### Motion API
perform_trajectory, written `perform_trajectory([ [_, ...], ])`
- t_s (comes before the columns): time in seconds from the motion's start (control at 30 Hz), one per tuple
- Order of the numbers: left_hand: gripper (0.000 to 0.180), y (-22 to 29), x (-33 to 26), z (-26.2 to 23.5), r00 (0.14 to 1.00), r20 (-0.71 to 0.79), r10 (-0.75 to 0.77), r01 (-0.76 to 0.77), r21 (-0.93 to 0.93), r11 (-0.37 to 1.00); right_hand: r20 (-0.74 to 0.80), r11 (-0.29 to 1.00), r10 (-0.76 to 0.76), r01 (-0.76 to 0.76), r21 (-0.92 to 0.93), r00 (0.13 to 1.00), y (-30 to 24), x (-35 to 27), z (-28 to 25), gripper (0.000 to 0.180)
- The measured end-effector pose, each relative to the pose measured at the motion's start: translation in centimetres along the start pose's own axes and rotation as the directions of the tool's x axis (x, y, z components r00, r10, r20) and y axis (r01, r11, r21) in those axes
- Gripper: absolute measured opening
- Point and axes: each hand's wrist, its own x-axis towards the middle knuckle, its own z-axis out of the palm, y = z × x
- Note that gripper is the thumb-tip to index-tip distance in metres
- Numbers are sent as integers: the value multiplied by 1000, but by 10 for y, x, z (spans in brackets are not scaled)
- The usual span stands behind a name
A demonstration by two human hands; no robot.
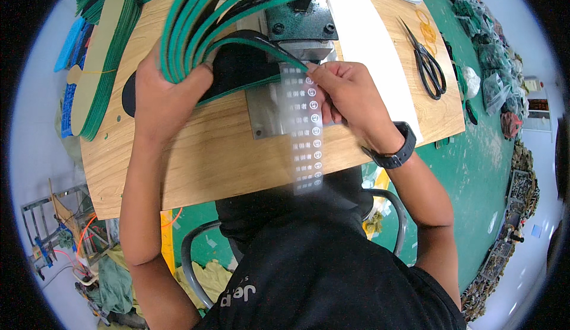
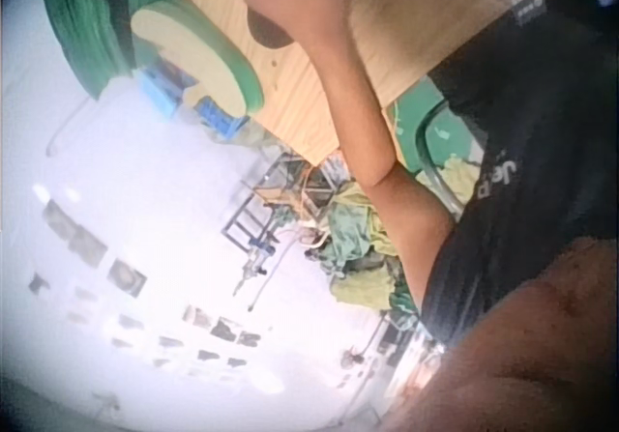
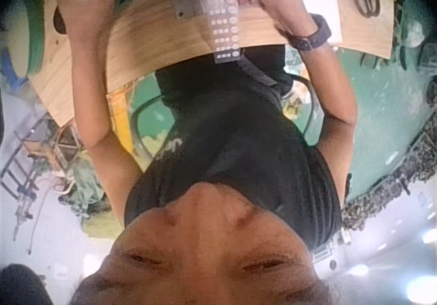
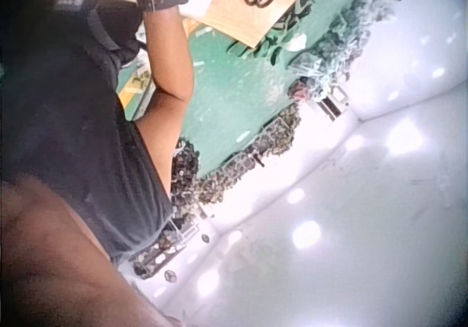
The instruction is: The person cuts a label from a sheet using shears, then applies it to a stack of green and black insoles before securing the stack with a rubber band.
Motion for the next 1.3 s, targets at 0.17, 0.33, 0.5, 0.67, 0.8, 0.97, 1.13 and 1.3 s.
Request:
perform_trajectory([
  [0.17, 76, -1, 2, 3, 963, 198, 182, -251, 421, 872, 33, 997, -1, -1, 72, 999, -3, -7, -1, 39],
  [0.33, 83, -3, 3, 14, 948, 243, 208, -310, 535, 786, 94, 996, -59, 53, 67, 994, 2, -9, -6, 33],
  [0.5, 80, 7, 0, 6, 959, 257, 118, -246, 552, 797, 28, 991, -78, 74, 112, 997, 7, -18, -13, 24],
  [0.67, 53, 12, 1, 0, 987, 159, -8, -57, 397, 916, -49, 949, -51, 64, 310, 997, 13, -17, -21, 24],
  [0.8, 28, 1, 2, -14, 999, 3, -50, 49, 88, 995, 67, 997, -3, -2, 73, 998, 2, -6, -13, 27],
  [0.97, 23, -1, -1, -15, 998, -55, 16, -13, 58, 998, 83, 999, 7, -3, -48, 997, 1, -2, -12, 28],
  [1.13, 23, -2, -2, -16, 999, -48, 7, -2, 87, 996, 108, 992, 3, 10, -124, 994, -3, 0, -12, 28],
  [1.3, 23, -1, -2, -9, 993, -104, 46, -47, -2, 999, 114, 991, 14, 2, -135, 993, -6, 2, -12, 27],
])
